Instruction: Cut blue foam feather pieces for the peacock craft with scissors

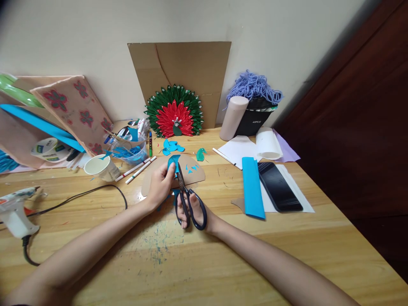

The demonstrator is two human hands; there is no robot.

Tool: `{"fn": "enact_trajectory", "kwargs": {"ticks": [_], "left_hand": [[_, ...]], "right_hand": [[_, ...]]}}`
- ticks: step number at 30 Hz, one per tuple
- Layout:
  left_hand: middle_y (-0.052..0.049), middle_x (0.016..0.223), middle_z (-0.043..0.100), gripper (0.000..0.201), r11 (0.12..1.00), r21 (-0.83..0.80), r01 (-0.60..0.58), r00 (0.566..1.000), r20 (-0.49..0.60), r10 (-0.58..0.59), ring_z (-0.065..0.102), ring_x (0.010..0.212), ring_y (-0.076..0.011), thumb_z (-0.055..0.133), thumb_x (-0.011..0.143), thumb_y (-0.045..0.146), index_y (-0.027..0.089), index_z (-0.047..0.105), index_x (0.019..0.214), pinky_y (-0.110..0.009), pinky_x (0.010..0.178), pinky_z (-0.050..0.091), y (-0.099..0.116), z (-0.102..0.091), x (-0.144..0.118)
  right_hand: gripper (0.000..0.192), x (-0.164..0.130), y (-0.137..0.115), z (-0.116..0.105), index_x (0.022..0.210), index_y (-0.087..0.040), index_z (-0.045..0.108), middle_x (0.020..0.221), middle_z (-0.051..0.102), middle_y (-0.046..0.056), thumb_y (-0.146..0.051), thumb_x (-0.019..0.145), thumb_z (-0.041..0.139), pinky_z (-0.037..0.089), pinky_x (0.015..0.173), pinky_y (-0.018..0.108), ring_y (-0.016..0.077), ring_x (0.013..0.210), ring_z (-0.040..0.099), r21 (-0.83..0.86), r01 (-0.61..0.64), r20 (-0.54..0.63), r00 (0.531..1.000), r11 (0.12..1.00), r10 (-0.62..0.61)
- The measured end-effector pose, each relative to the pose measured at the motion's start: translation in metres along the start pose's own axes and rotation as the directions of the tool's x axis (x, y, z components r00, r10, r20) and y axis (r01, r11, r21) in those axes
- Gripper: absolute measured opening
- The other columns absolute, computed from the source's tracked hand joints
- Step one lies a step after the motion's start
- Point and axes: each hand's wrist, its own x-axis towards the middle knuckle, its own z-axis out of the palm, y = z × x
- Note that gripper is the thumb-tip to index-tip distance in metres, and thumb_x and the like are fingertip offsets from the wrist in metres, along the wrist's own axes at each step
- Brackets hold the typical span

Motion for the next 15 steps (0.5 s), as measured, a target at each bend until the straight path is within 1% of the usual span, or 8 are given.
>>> {"fn": "enact_trajectory", "kwargs": {"ticks": [3, 7, 10, 15], "left_hand": [[0.003, 0.060, 0.038, 0.035, 0.999, -0.027, 0.028, 1.000, 0.005, -0.028, 0.037, 0.058, -0.0115, 0.034, 0.091, 0.042, 0.019, 0.037, 0.064, -0.022, 0.056, 0.028, -0.0001, 0.0012, -0.0005], [0.004, 0.059, 0.038, 0.036, 0.997, -0.063, 0.052, 0.999, 0.002, -0.052, 0.036, 0.057, -0.0113, 0.034, 0.091, 0.044, 0.019, 0.038, 0.065, -0.022, 0.055, 0.029, -0.0014, 0.0024, -0.0004], [0.004, 0.058, 0.037, 0.037, 0.995, -0.083, 0.059, 0.998, -0.007, -0.060, 0.036, 0.056, -0.0107, 0.035, 0.091, 0.044, 0.019, 0.037, 0.064, -0.023, 0.054, 0.029, -0.0027, 0.0023, 0.0002], [0.004, 0.058, 0.039, 0.037, 0.987, -0.142, 0.079, 0.997, -0.013, -0.081, 0.037, 0.055, -0.0102, 0.035, 0.091, 0.044, 0.019, 0.038, 0.064, -0.023, 0.053, 0.029, -0.0047, 0.0010, 0.0009]], "right_hand": [[0.072, 0.0060, 0.0028, -0.0064, 0.074, -0.021, 0.043, 0.042, 0.049, -0.007, -0.085, 0.044, 0.054, 0.044, 0.035, 0.023, 0.0107, 0.032, 0.047, 0.052, -0.057, 0.080, 0.995, 0.997, 0.052], [0.064, 0.0093, 0.0055, -0.0115, 0.073, -0.021, 0.043, 0.042, 0.049, -0.008, -0.077, 0.049, 0.062, 0.041, 0.031, 0.022, 0.0101, 0.031, 0.046, 0.137, -0.061, 0.125, 0.991, 0.989, 0.044], [0.058, 0.0073, 0.0058, -0.0114, 0.073, -0.021, 0.045, 0.043, 0.048, -0.008, -0.071, 0.053, 0.066, 0.041, 0.030, 0.021, 0.0096, 0.032, 0.046, 0.167, -0.071, 0.105, 0.993, 0.983, 0.054], [0.055, 0.0009, 0.0051, -0.0080, 0.075, -0.020, 0.047, 0.044, 0.048, -0.009, -0.066, 0.056, 0.068, 0.038, 0.028, 0.018, 0.0081, 0.029, 0.044, 0.164, -0.056, 0.006, 0.998, 0.985, 0.056]]}}
